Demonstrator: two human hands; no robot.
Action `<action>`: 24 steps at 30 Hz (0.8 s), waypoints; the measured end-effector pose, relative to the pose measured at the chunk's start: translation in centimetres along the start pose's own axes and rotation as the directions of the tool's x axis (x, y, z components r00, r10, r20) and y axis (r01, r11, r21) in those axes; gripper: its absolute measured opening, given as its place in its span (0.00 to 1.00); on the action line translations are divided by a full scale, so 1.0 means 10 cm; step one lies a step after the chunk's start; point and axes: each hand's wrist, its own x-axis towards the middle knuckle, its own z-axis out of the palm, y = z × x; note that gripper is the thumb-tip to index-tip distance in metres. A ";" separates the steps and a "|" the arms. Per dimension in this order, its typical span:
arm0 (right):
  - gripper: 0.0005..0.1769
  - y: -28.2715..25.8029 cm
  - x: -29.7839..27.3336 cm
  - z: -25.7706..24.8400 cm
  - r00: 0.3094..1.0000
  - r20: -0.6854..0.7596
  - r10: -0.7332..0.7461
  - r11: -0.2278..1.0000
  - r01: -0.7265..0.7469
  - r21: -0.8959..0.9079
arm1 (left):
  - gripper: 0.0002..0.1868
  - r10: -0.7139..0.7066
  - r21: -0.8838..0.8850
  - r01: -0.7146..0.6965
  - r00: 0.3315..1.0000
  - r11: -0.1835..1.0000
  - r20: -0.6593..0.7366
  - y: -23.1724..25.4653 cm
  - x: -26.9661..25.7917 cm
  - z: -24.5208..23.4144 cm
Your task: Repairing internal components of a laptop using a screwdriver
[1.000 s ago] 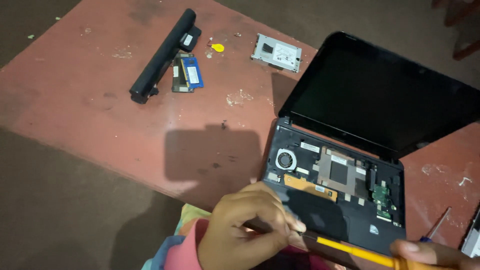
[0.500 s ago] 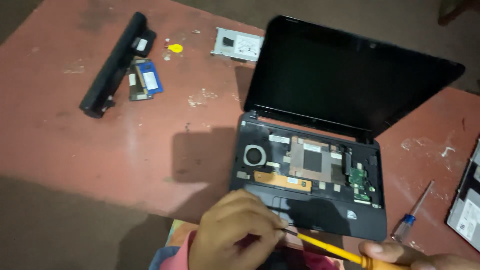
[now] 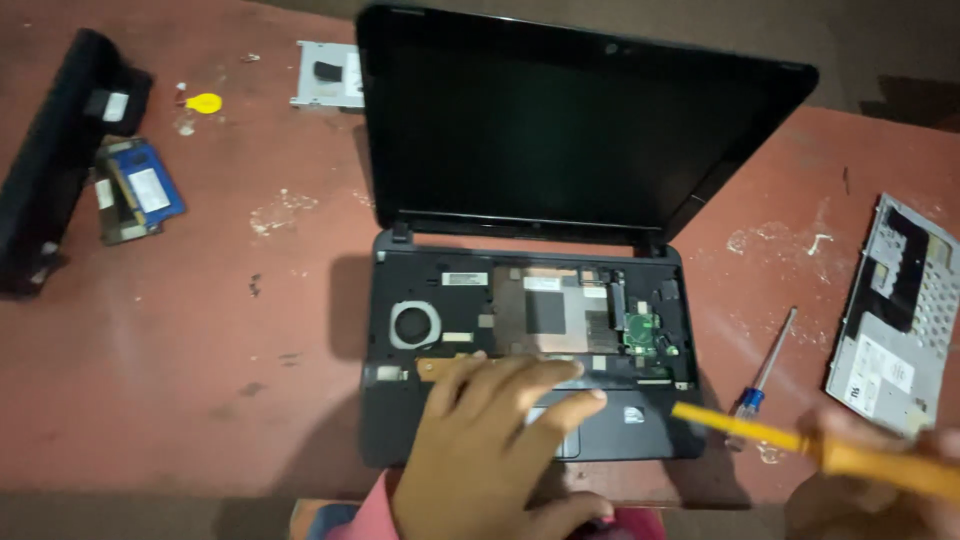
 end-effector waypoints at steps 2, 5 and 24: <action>0.34 -1.22 0.21 1.11 0.982 0.132 -0.134 0.956 0.163 -0.245 | 0.34 0.115 0.250 -0.094 0.991 0.964 -0.071 0.03 0.02 0.17; 0.32 -2.45 0.65 2.58 0.972 0.222 -0.077 0.841 0.183 -0.509 | 0.58 -0.064 0.355 -0.031 0.965 0.934 0.252 0.03 0.15 0.30; 0.24 -2.25 1.08 3.00 0.845 0.515 -0.144 0.941 0.279 -0.194 | 0.66 0.016 0.410 -0.072 0.990 0.909 0.137 -0.16 0.67 0.55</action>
